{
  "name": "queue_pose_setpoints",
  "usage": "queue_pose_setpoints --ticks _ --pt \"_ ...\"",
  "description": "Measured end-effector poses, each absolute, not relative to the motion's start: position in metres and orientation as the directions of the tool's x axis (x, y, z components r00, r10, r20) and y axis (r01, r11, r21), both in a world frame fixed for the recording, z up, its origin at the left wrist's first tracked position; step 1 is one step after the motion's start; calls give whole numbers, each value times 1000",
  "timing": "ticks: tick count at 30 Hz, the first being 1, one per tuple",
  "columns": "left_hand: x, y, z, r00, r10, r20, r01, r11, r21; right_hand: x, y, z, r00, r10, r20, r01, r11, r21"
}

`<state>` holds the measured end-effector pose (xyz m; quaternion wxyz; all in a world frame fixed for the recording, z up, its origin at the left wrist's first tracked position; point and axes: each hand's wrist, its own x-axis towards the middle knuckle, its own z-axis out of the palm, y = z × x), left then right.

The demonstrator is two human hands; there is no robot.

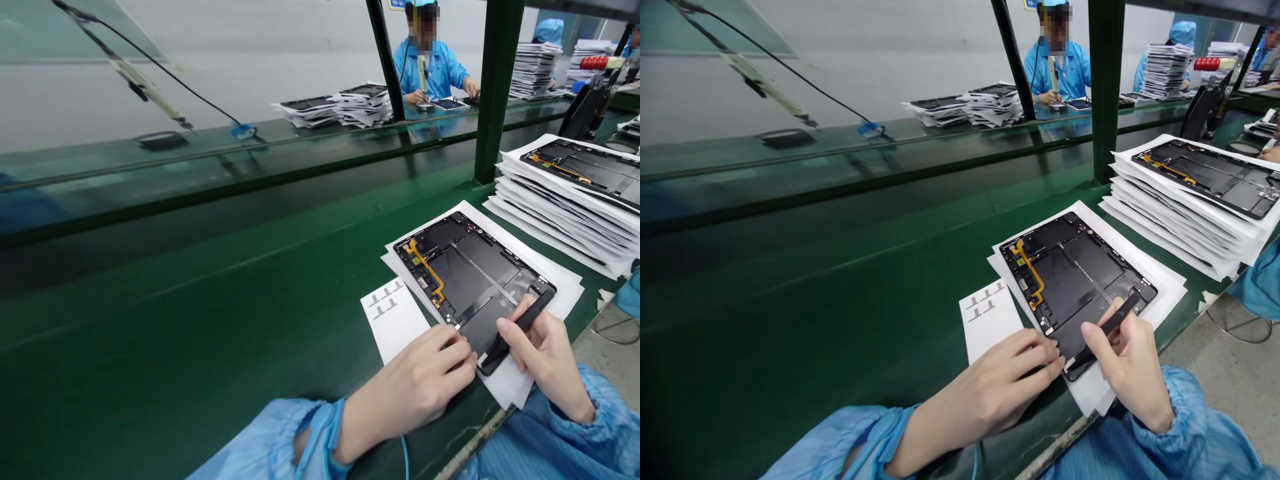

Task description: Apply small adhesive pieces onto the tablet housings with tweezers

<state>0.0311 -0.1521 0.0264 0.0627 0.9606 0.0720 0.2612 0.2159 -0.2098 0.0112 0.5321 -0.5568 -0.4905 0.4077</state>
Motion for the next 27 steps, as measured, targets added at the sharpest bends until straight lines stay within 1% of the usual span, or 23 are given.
queue_pose_setpoints --ticks 6,11,15,20,27 --pt "29 -154 26 858 186 478 121 -979 164 216 -210 11 169 977 131 193 97 -976" --pt "28 -154 26 866 192 462 129 -978 164 216 -211 9 152 980 129 182 101 -978" --pt "29 -154 25 865 195 462 134 -978 160 214 -212 7 173 975 143 156 116 -981" --pt "29 -154 25 855 179 486 116 -981 156 213 -213 6 183 974 137 169 106 -980" --pt "30 -153 26 863 188 468 127 -979 160 212 -212 6 190 973 132 166 100 -981"
